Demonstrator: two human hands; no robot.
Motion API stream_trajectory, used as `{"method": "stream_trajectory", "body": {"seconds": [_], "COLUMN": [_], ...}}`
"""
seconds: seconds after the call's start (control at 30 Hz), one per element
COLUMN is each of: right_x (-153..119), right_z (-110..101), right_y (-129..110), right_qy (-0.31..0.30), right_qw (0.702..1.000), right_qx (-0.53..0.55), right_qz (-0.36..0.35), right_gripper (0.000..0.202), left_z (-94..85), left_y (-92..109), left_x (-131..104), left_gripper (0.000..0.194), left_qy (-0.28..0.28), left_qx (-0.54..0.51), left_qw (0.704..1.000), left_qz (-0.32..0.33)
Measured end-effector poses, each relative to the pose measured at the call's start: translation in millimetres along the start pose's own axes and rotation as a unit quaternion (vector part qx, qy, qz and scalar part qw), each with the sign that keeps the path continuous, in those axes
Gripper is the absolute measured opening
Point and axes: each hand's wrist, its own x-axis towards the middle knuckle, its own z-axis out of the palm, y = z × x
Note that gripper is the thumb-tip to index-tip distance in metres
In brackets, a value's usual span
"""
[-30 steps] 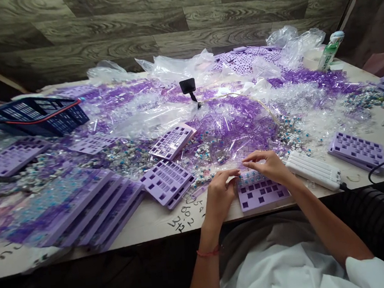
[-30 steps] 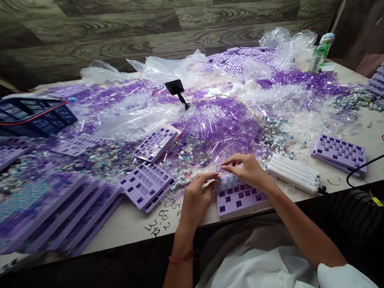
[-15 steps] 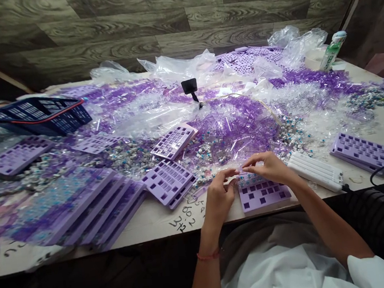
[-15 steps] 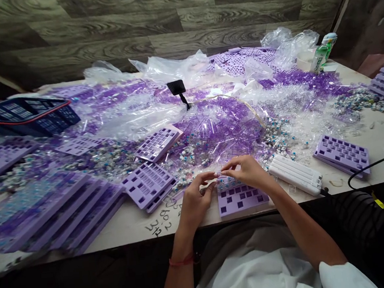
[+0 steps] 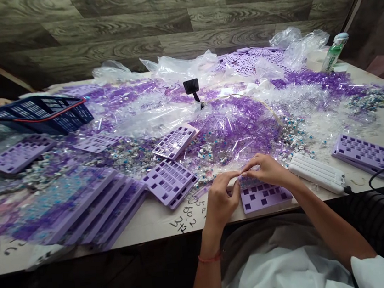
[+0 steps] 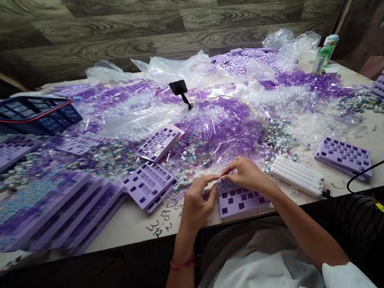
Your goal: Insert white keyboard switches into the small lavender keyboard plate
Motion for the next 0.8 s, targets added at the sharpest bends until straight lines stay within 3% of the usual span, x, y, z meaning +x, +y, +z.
{"method": "stream_trajectory", "body": {"seconds": [0.33, 0.57, 0.7, 0.8], "right_x": [2.4, 6.8, 10.9, 14.6], "right_z": [2.9, 1.8, -3.1, -7.0], "right_y": [-0.6, -10.0, -25.5, -44.4], "right_qy": [0.003, -0.018, -0.045, -0.083], "right_qw": [0.999, 0.995, 0.981, 0.954], "right_qx": [-0.032, -0.082, -0.169, -0.264], "right_qz": [0.009, 0.055, 0.083, 0.112], "right_gripper": [0.014, 0.012, 0.01, 0.011], "left_z": [4.9, 8.1, 8.3, 8.3], "left_y": [-10.7, -17.1, -15.4, -14.4], "left_x": [-0.3, 0.6, 1.2, 1.4], "left_gripper": [0.017, 0.02, 0.021, 0.022], "left_qy": [0.008, 0.023, 0.022, 0.021], "left_qx": [-0.009, -0.024, -0.031, -0.035], "left_qw": [1.0, 0.999, 0.999, 0.999], "left_qz": [0.016, 0.011, 0.014, 0.012]}}
